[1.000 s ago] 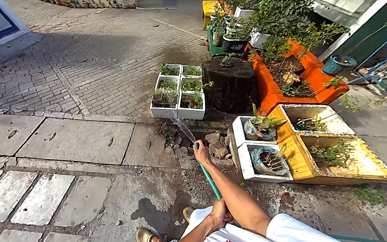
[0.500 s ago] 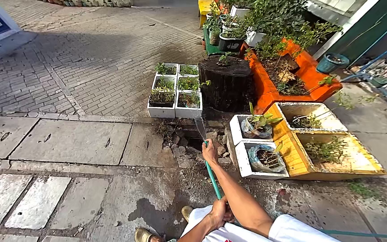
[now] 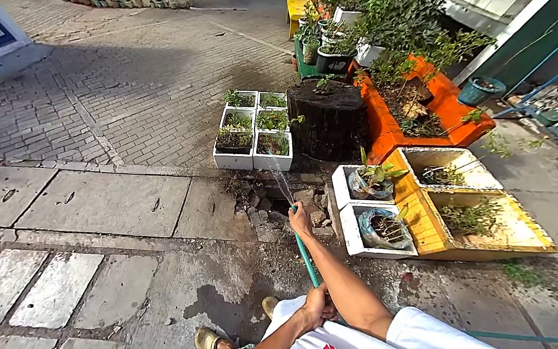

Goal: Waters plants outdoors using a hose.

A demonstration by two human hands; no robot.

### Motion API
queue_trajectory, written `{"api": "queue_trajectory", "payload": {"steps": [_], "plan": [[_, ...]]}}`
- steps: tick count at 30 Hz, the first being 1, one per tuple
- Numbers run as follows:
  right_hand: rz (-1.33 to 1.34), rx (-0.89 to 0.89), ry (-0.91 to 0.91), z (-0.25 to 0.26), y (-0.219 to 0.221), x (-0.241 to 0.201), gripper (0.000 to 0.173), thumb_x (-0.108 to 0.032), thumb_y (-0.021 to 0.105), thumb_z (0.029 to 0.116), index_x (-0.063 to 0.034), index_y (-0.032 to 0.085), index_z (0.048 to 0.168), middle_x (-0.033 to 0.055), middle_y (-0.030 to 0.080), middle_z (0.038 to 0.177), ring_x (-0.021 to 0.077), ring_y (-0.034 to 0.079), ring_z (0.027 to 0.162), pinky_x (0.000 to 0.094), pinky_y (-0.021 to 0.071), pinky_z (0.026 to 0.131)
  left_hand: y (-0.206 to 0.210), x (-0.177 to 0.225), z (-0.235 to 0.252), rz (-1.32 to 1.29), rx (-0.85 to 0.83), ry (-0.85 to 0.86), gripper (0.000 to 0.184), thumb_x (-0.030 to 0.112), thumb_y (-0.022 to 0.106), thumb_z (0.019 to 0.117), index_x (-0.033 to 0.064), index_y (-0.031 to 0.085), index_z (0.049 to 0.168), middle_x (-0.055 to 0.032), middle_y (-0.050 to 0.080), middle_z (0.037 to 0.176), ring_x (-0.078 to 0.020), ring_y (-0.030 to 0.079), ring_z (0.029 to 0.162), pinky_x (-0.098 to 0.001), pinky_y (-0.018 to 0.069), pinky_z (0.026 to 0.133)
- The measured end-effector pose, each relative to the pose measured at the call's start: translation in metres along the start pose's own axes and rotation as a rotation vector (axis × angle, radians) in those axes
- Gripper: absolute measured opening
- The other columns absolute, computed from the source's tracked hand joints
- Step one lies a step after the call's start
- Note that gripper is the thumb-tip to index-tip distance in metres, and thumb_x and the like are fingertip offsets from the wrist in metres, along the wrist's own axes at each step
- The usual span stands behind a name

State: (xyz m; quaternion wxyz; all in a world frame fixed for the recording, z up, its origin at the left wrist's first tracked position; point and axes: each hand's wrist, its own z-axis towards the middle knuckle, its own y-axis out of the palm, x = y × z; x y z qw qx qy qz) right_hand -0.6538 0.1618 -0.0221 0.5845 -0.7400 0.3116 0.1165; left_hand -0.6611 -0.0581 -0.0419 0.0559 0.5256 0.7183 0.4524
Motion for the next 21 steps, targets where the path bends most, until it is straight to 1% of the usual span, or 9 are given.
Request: {"api": "queue_trajectory", "payload": {"steps": [4, 7, 10, 14, 16, 18, 21], "plan": [[-0.01, -0.022, 0.037, 0.0006, -0.0001, 0.0014, 0.037, -0.028, 0.048, 0.1085, -0.0101, 0.053, 0.141, 0.0184, 0.07, 0.12, 0.0335, 0.068, 0.115, 0.0495, 0.0542, 0.097, 0.001, 0.0002, -0.0007, 0.007, 0.009, 0.0, 0.058, 0.036, 0.018, 0.1134, 0.0178, 0.042, 0.063, 0.0061, 0.03, 0.044, -0.007, 0.027, 0.036, -0.023, 0.0292, 0.04], [0.038, 0.013, 0.026, -0.0016, -0.0023, 0.0035, 0.037, -0.028, 0.047, 0.1091, -0.0101, 0.054, 0.14, 0.019, 0.07, 0.117, 0.0342, 0.069, 0.112, 0.0502, 0.0543, 0.095, 0.0017, 0.0001, -0.0015, 0.0, 0.001, 0.003, 0.057, 0.035, 0.02, 0.1132, 0.0177, 0.043, 0.064, 0.0065, 0.03, 0.045, -0.0067, 0.027, 0.036, -0.0227, 0.0289, 0.04], [0.043, 0.017, 0.027, -0.003, -0.006, 0.0014, 0.036, -0.028, 0.047, 0.109, -0.0097, 0.055, 0.14, 0.0183, 0.07, 0.119, 0.0335, 0.068, 0.114, 0.0497, 0.0538, 0.097, 0.0011, -0.0015, -0.0008, 0.006, -0.006, 0.007, 0.057, 0.034, 0.02, 0.1132, 0.0176, 0.043, 0.064, 0.0068, 0.03, 0.045, -0.0066, 0.026, 0.036, -0.023, 0.0287, 0.04], [0.076, 0.095, 0.059, -0.0025, -0.0067, 0.0063, 0.037, -0.028, 0.048, 0.1087, -0.0102, 0.055, 0.14, 0.0175, 0.071, 0.118, 0.0337, 0.069, 0.112, 0.0498, 0.0552, 0.094, 0.0014, 0.0004, -0.0008, 0.011, -0.003, -0.003, 0.057, 0.034, 0.019, 0.1131, 0.0172, 0.043, 0.064, 0.0063, 0.03, 0.045, -0.0068, 0.027, 0.036, -0.0228, 0.0293, 0.04], [0.08, 0.101, 0.065, -0.0031, -0.0087, 0.0058, 0.037, -0.028, 0.048, 0.1089, -0.0099, 0.054, 0.141, 0.0181, 0.07, 0.119, 0.034, 0.069, 0.113, 0.0496, 0.0547, 0.095, 0.0006, -0.0001, -0.0001, 0.005, -0.005, 0.002, 0.056, 0.033, 0.021, 0.1131, 0.017, 0.044, 0.065, 0.0063, 0.03, 0.045, -0.0065, 0.027, 0.036, -0.0224, 0.029, 0.04], [0.059, 0.08, 0.044, -0.0021, -0.0094, 0.0055, 0.037, -0.028, 0.048, 0.1088, -0.01, 0.054, 0.14, 0.0178, 0.07, 0.119, 0.0333, 0.069, 0.113, 0.0492, 0.0545, 0.096, 0.0002, -0.001, 0.0009, 0.007, -0.015, 0.007, 0.056, 0.033, 0.021, 0.1131, 0.0177, 0.044, 0.065, 0.0068, 0.03, 0.045, -0.0062, 0.026, 0.036, -0.0225, 0.029, 0.04], [0.059, 0.085, -0.005, -0.0021, -0.0085, 0.0023, 0.036, -0.03, 0.048, 0.1089, -0.0104, 0.055, 0.139, 0.0176, 0.072, 0.114, 0.0338, 0.07, 0.11, 0.0495, 0.0549, 0.094, 0.0019, 0.0011, 0.0002, 0.014, -0.002, 0.006, 0.056, 0.033, 0.019, 0.1132, 0.0174, 0.043, 0.065, 0.0066, 0.03, 0.045, -0.0065, 0.026, 0.036, -0.0227, 0.0289, 0.04]]}}
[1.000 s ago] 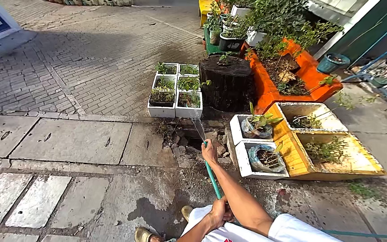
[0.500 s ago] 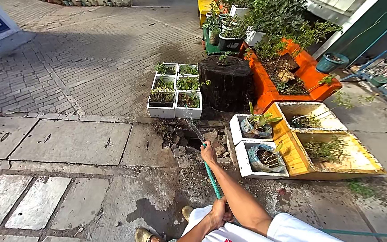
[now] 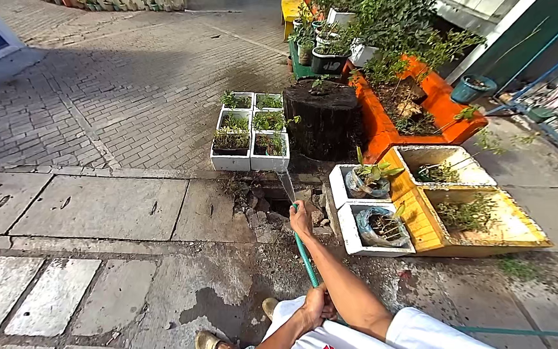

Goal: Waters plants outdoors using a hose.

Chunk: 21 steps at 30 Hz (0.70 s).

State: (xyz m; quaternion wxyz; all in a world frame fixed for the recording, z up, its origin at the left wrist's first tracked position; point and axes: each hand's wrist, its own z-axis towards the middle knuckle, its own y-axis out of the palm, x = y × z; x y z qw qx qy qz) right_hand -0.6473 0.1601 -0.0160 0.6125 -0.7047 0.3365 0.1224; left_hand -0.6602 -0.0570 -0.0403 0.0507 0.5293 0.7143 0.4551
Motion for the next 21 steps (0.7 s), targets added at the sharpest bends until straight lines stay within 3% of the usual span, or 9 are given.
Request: {"api": "queue_trajectory", "payload": {"steps": [8, 21], "plan": [[0.043, 0.071, -0.033, -0.0021, 0.0018, -0.0058, 0.036, -0.029, 0.05, 0.1082, -0.0099, 0.056, 0.138, 0.0178, 0.073, 0.107, 0.034, 0.072, 0.102, 0.0499, 0.056, 0.091, -0.0001, 0.0019, -0.0016, 0.004, 0.0, 0.027, 0.058, 0.032, 0.019, 0.113, 0.0176, 0.042, 0.062, 0.0066, 0.031, 0.045, -0.0064, 0.028, 0.036, -0.0227, 0.0294, 0.04], [0.038, 0.067, -0.013, -0.0013, 0.0008, -0.0076, 0.037, -0.029, 0.05, 0.1084, -0.0101, 0.054, 0.14, 0.0178, 0.073, 0.109, 0.0337, 0.071, 0.105, 0.0493, 0.0557, 0.092, 0.0015, 0.0035, -0.0022, 0.006, 0.014, 0.017, 0.057, 0.031, 0.02, 0.1128, 0.0175, 0.043, 0.062, 0.0065, 0.031, 0.044, -0.0059, 0.027, 0.036, -0.0223, 0.028, 0.04]]}}
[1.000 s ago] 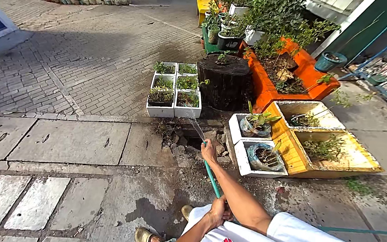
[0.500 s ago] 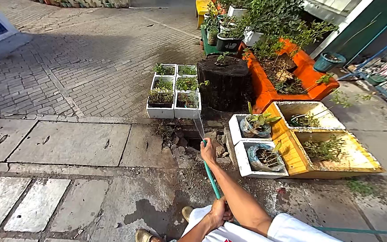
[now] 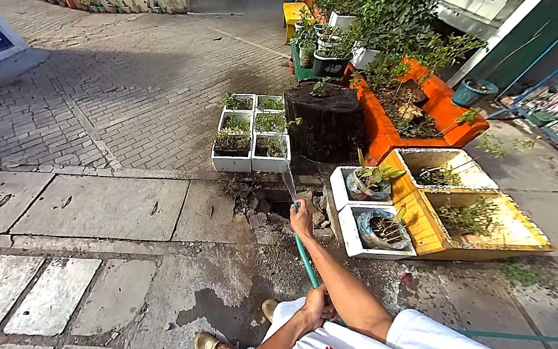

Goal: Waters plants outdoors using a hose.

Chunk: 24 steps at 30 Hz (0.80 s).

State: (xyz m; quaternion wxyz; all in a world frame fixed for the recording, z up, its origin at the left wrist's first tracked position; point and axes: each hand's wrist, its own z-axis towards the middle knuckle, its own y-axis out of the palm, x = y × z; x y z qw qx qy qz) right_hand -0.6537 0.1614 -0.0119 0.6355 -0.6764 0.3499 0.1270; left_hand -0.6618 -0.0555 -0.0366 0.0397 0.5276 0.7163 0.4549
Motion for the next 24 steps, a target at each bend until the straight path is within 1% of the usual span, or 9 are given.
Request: {"api": "queue_trajectory", "payload": {"steps": [8, 14, 17, 24], "plan": [[0.006, 0.021, 0.006, 0.0, 0.0012, 0.0, 0.037, -0.029, 0.05, 0.1082, -0.0101, 0.054, 0.14, 0.018, 0.073, 0.109, 0.0341, 0.071, 0.104, 0.0494, 0.0558, 0.092, -0.0003, 0.0, 0.0005, -0.012, 0.008, 0.006, 0.056, 0.031, 0.02, 0.1131, 0.0173, 0.043, 0.063, 0.0065, 0.031, 0.045, -0.006, 0.027, 0.036, -0.0222, 0.0285, 0.04], [-0.014, -0.033, -0.018, -0.0005, 0.0012, -0.0026, 0.037, -0.03, 0.05, 0.1085, -0.0102, 0.054, 0.14, 0.0183, 0.072, 0.11, 0.0343, 0.071, 0.105, 0.0496, 0.055, 0.092, -0.0011, 0.0004, 0.0002, 0.002, -0.011, 0.008, 0.056, 0.031, 0.02, 0.1129, 0.0178, 0.042, 0.063, 0.0067, 0.031, 0.044, -0.0059, 0.027, 0.036, -0.0222, 0.0282, 0.04], [-0.021, -0.052, -0.017, -0.0011, 0.0028, -0.0054, 0.038, -0.03, 0.05, 0.1085, -0.0107, 0.053, 0.141, 0.0182, 0.072, 0.11, 0.034, 0.071, 0.106, 0.049, 0.0553, 0.092, -0.0011, 0.001, -0.0004, -0.006, -0.016, 0.009, 0.057, 0.031, 0.019, 0.113, 0.0183, 0.041, 0.062, 0.0067, 0.03, 0.044, -0.006, 0.027, 0.036, -0.0223, 0.0287, 0.04], [-0.014, -0.037, -0.025, -0.0015, 0.0047, -0.0058, 0.038, -0.031, 0.05, 0.1084, -0.0114, 0.053, 0.141, 0.0167, 0.073, 0.109, 0.0334, 0.071, 0.105, 0.049, 0.0556, 0.091, -0.0023, 0.0014, -0.0004, -0.01, -0.007, 0.007, 0.056, 0.03, 0.02, 0.1125, 0.0183, 0.041, 0.062, 0.0068, 0.03, 0.044, -0.006, 0.027, 0.036, -0.0223, 0.028, 0.04]]}}
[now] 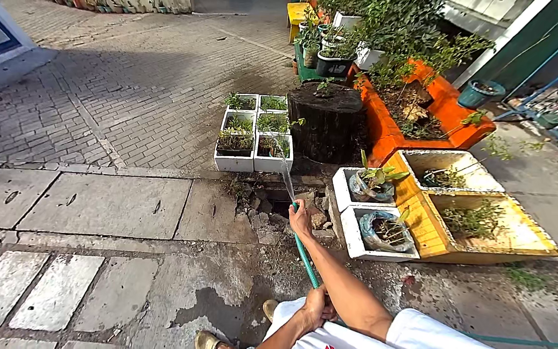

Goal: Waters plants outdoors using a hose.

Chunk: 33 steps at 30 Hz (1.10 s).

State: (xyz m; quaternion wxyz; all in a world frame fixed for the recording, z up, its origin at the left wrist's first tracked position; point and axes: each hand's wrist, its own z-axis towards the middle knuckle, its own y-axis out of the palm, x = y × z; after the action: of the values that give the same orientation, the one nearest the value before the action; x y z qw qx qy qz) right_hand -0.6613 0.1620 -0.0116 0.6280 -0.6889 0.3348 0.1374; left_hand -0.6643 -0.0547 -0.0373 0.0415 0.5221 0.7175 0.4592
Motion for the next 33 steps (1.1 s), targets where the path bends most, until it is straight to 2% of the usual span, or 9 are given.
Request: {"api": "queue_trajectory", "payload": {"steps": [11, 16, 22, 33], "plan": [[0.019, 0.044, 0.064, 0.004, -0.004, 0.01, 0.037, -0.029, 0.05, 0.1083, -0.0105, 0.053, 0.141, 0.0183, 0.072, 0.111, 0.0345, 0.071, 0.106, 0.0508, 0.0555, 0.092, 0.0, -0.001, 0.001, 0.006, -0.009, -0.011, 0.056, 0.032, 0.021, 0.113, 0.0175, 0.043, 0.064, 0.0066, 0.03, 0.045, -0.0064, 0.027, 0.036, -0.0225, 0.0295, 0.04], [-0.003, 0.011, 0.037, 0.003, -0.005, 0.008, 0.037, -0.03, 0.049, 0.1084, -0.0113, 0.054, 0.14, 0.0166, 0.073, 0.111, 0.0331, 0.071, 0.106, 0.0493, 0.0555, 0.092, 0.001, -0.001, 0.001, 0.012, 0.003, -0.015, 0.057, 0.032, 0.021, 0.113, 0.0174, 0.042, 0.063, 0.0062, 0.03, 0.045, -0.0067, 0.028, 0.036, -0.0228, 0.0297, 0.04], [0.079, 0.102, -0.019, 0.002, -0.004, 0.005, 0.037, -0.028, 0.052, 0.1074, -0.0084, 0.056, 0.138, 0.0186, 0.073, 0.104, 0.0342, 0.072, 0.1, 0.05, 0.056, 0.089, -0.001, -0.001, 0.002, 0.006, 0.0, -0.002, 0.058, 0.033, 0.02, 0.1129, 0.0176, 0.043, 0.062, 0.0067, 0.03, 0.045, -0.0064, 0.028, 0.037, -0.0227, 0.0299, 0.04], [0.07, 0.107, -0.028, -0.001, -0.007, 0.003, 0.037, -0.028, 0.052, 0.1077, -0.0089, 0.056, 0.138, 0.0178, 0.073, 0.104, 0.0339, 0.072, 0.099, 0.0494, 0.0562, 0.089, -0.001, -0.002, 0.001, 0.007, 0.002, -0.004, 0.058, 0.033, 0.019, 0.1129, 0.0169, 0.043, 0.062, 0.006, 0.031, 0.044, -0.0069, 0.028, 0.036, -0.0228, 0.0294, 0.04]]}}
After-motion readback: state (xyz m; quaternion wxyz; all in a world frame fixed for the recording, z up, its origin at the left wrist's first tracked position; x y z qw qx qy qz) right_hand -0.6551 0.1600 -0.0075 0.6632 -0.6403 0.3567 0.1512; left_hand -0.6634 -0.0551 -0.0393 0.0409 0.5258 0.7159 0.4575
